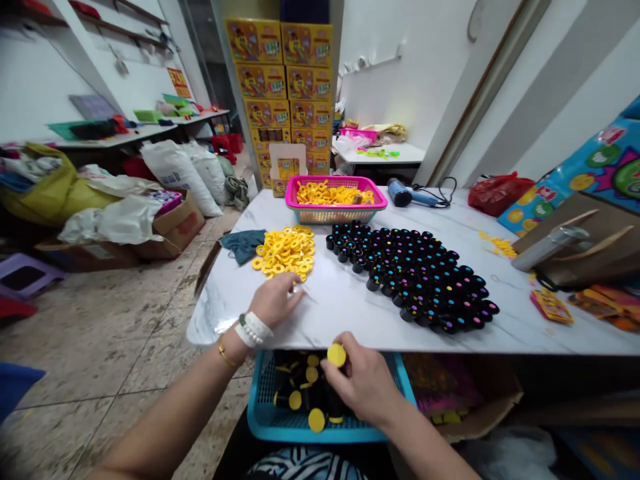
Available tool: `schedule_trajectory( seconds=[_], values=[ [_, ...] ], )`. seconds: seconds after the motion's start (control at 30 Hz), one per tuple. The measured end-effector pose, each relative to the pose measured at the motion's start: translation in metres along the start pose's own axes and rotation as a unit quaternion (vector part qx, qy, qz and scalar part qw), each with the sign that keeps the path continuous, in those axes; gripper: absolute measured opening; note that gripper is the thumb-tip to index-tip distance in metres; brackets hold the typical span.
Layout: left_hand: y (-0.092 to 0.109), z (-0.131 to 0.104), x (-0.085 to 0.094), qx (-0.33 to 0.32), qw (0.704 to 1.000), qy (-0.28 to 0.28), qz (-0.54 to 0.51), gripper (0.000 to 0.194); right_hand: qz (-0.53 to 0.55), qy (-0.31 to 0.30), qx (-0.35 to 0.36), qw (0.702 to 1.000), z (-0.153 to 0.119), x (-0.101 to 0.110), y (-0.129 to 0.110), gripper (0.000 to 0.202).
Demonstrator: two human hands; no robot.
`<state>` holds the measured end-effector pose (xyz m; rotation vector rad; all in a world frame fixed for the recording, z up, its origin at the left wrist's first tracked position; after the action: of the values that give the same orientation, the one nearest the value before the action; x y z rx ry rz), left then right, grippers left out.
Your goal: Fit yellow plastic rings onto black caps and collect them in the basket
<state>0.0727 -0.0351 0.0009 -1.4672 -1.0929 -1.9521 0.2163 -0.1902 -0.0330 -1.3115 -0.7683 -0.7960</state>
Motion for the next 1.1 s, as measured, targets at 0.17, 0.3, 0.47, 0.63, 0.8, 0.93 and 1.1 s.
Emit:
schedule_trajectory(
  seconds=[0.17,0.3,0.47,0.63,0.8,0.93,1.1],
  values=[
    [-0.043,0.027,0.007,0.094,0.994,0.054,0.032,0.029,0.005,-0.039,0.021,0.999,-0.033,-0.017,-0.004,0.018],
    [-0.036,0.027,0.013,0.097,0.990,0.096,0.015,0.010,0.072,0.043,0.019,0.996,-0.023,-0.002,0.002,0.029],
    [0.026,0.016,0.002,0.020,0.975,0.039,-0.218,0.018,0.276,0.199,-0.065,0.938,0.015,0.025,0.020,0.040],
    [0.079,0.023,-0.033,-0.019,0.835,-0.168,-0.523,0.027,0.542,0.223,-0.146,0.797,0.037,0.023,0.045,0.036],
    [0.087,0.042,-0.048,-0.061,0.770,-0.303,-0.557,0.038,0.596,0.236,-0.188,0.744,0.023,0.023,0.065,0.038],
    [0.080,0.074,-0.063,0.009,0.878,-0.153,-0.453,0.036,0.579,0.249,-0.183,0.754,0.014,0.024,0.072,0.022],
    [0.098,0.106,-0.078,-0.038,0.973,-0.030,-0.224,0.047,0.555,0.219,-0.189,0.780,0.016,0.024,0.067,0.023]
  ],
)
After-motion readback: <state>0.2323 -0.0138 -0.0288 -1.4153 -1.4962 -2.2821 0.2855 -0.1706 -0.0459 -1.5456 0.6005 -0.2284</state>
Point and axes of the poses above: each hand's wrist, its own z-axis towards the middle knuckle, its own x-axis out of the back of the hand, y = z × x, the point moved 4 cm from there along z, towards the middle knuckle, and after that the axes turned 1 degree about -y, right-handed, at the moved point
